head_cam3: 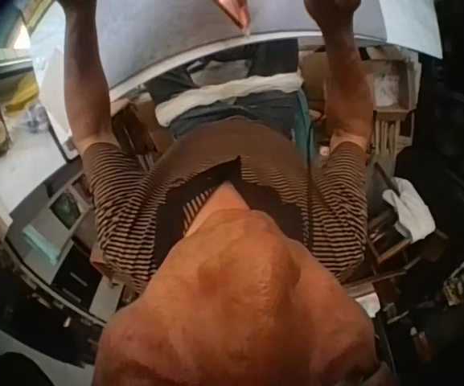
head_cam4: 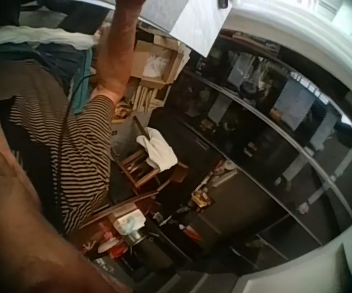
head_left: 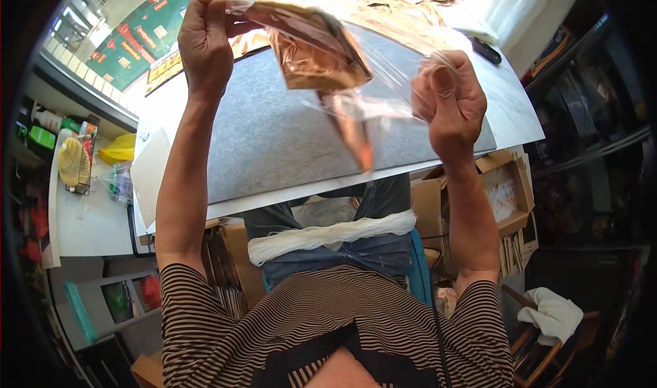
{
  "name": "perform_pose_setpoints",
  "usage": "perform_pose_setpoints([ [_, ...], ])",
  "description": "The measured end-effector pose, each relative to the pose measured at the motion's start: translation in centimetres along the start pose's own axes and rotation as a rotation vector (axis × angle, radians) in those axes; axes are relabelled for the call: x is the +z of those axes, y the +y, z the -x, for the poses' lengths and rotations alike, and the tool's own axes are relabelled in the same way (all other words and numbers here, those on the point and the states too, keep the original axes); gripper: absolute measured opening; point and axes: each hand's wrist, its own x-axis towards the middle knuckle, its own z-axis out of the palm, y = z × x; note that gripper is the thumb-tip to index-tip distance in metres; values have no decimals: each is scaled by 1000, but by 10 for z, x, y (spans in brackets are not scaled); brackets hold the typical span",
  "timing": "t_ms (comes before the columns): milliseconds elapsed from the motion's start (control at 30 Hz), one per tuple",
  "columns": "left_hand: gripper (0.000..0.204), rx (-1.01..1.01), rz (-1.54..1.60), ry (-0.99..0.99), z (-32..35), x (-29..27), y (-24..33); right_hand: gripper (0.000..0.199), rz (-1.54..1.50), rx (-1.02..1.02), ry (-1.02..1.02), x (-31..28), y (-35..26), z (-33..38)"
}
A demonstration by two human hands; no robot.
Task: Folding foil balloons and placing them into clear plastic packaging sleeves.
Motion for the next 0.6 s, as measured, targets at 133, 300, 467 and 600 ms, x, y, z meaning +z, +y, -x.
perform_pose_setpoints([
  [133,19,3,-88,-34,27,-36,-9,45,338,26,-305,-12,-15,-20],
  [300,20,-138,-39,41,47,-79,-9,29,950,77,-764,-41,9,-7],
  [467,17,-155,-375,-222,114,-122,18,19,834,-215,-598,-26,10,9],
  [600,15,-596,-333,-598,148,-147,53,34,859,-76,-827,-28,16,48],
])
